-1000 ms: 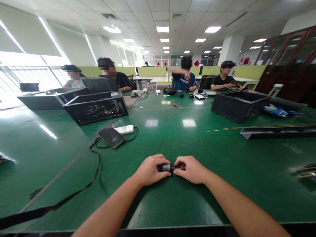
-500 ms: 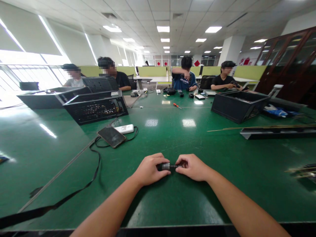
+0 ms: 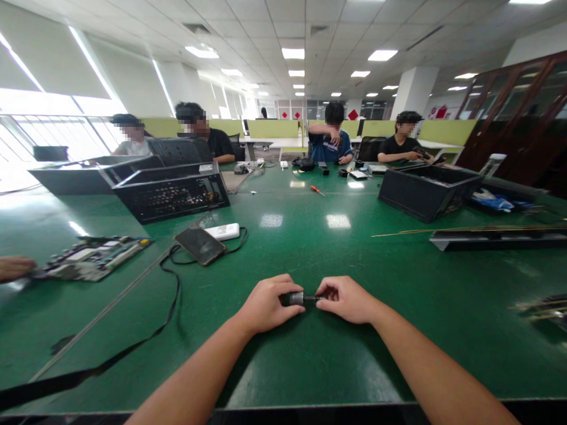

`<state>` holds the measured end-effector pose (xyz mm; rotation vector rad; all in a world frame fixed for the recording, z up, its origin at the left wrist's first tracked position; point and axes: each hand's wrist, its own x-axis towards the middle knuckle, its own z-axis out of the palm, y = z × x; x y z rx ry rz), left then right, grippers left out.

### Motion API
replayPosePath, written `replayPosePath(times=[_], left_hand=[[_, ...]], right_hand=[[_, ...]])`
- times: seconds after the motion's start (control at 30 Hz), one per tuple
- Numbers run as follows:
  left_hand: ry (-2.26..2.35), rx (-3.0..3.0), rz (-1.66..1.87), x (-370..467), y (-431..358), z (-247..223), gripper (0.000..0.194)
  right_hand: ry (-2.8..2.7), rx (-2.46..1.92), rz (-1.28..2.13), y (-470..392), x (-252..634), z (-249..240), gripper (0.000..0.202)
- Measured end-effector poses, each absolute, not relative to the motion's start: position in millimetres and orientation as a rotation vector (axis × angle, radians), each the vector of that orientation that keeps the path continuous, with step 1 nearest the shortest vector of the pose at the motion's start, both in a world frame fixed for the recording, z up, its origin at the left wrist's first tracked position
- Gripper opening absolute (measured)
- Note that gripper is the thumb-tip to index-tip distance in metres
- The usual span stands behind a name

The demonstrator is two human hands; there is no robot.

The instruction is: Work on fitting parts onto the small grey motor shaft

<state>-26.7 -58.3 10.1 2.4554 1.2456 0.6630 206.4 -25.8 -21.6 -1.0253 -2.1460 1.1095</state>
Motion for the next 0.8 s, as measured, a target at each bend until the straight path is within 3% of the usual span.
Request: replayPosePath(times=[0.53, 0.8], left_hand=[[1.216, 2.355, 0.741, -3.3, -57.3, 5.2, 0.024], [1.217, 2.148, 0.735, -2.9, -52.8, -1.5, 0.036]], right_hand=[[-1.951, -0.890, 1.144, -25.3, 198.0, -17.0, 0.020], [-1.984, -0.917, 1.057, -27.5, 193.8, -22.6, 0.022]])
